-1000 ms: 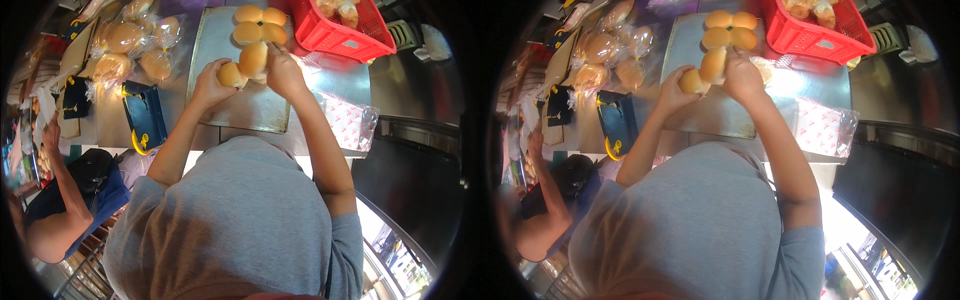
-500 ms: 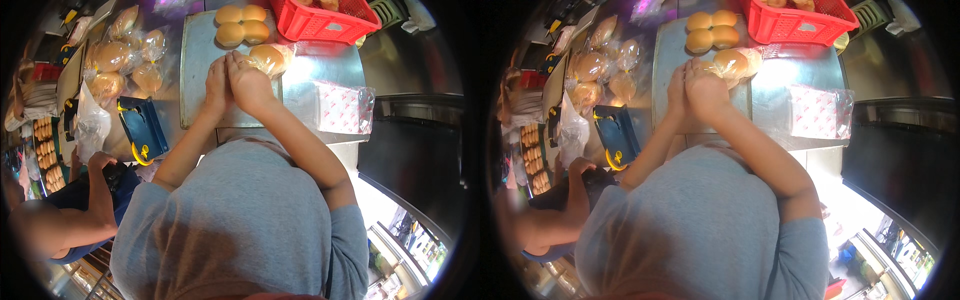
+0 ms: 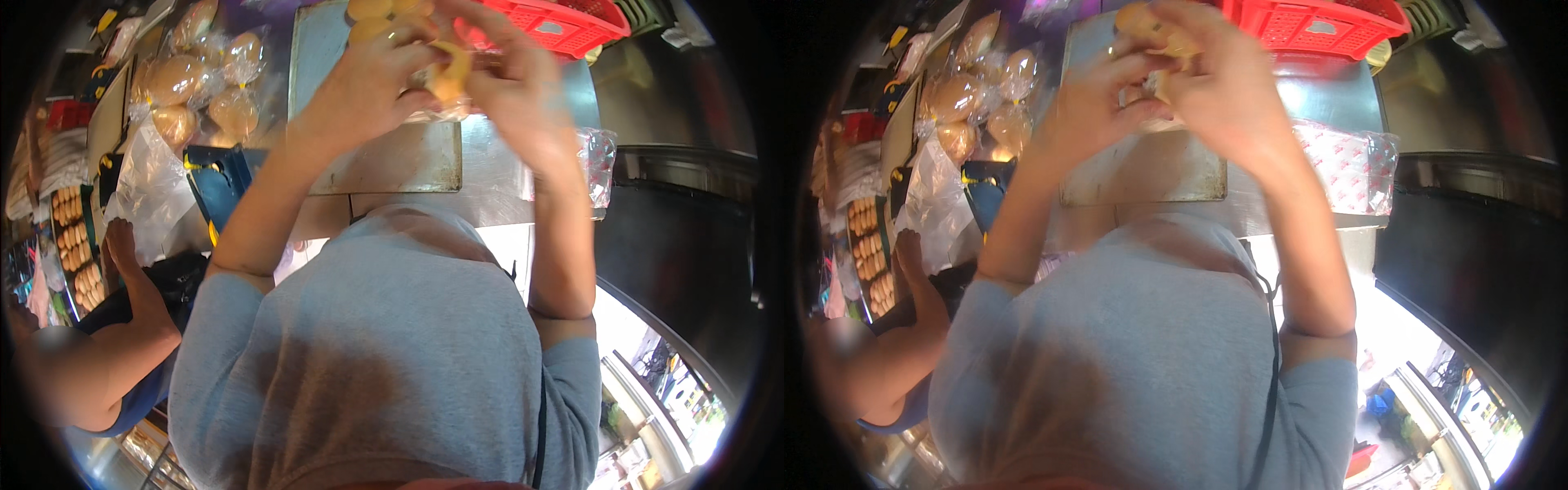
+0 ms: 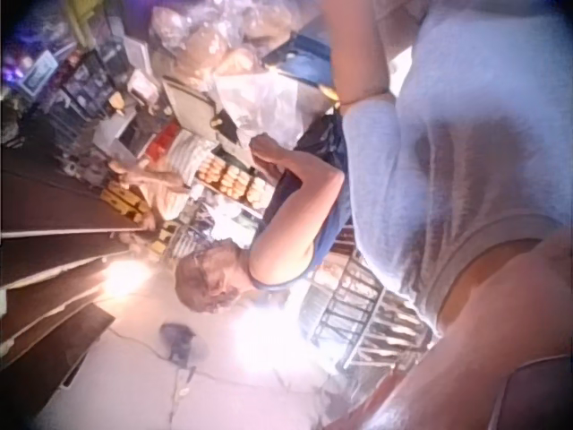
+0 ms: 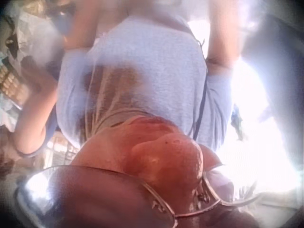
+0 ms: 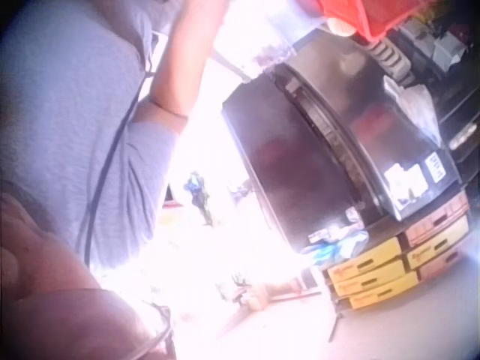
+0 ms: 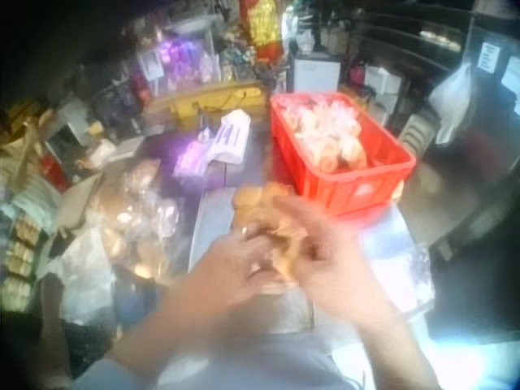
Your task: The person packs round bread rolls into clear plastic bags and places them on a display counter. They also handle cash, opening a drawer to retrieve coins and closing it afterward. The person interacts with a customer, handing over a bag of bread and receiving payment.
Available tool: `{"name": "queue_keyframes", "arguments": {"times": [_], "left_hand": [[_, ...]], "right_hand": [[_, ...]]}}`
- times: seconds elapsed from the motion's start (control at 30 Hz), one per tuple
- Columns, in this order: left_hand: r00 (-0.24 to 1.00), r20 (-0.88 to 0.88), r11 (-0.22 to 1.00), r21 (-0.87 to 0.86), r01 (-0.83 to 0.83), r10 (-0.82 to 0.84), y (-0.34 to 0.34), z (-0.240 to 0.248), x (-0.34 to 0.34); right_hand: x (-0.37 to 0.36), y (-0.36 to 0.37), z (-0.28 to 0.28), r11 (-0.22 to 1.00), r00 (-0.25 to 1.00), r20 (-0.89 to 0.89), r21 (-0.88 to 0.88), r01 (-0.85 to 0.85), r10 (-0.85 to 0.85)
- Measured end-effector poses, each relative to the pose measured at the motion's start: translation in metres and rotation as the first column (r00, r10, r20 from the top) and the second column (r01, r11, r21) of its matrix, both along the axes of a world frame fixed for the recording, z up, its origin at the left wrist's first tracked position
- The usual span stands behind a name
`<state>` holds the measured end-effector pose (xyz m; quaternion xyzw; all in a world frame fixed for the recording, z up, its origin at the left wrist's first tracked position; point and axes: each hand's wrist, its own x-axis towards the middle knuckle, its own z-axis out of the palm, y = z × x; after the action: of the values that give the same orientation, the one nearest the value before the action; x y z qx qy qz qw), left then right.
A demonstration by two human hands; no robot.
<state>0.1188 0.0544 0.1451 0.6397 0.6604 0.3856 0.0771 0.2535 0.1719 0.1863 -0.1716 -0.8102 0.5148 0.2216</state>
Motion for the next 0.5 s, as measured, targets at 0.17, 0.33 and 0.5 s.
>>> {"name": "queue_keyframes", "arguments": {"times": [0.17, 0.33, 0.5], "left_hand": [[0.960, -0.251, 0.940, -0.341, 0.033, -0.124, 0.002, 0.006, -0.006], [0.999, -0.036, 0.874, -0.486, 0.007, -0.028, -0.012, -0.027, -0.016], [0.991, 0.028, 0.965, -0.231, -0.120, 0.130, -0.044, -0.006, -0.032]], "right_hand": [[0.010, 0.003, -0.026, 0.902, 0.995, 0.037, -0.427, -0.064, 0.088], [-0.026, -0.019, -0.068, 0.958, 0.986, -0.001, -0.236, -0.162, 0.167], [-0.049, -0.048, -0.026, 0.969, 0.971, -0.061, 0.096, -0.226, 0.233]]}}
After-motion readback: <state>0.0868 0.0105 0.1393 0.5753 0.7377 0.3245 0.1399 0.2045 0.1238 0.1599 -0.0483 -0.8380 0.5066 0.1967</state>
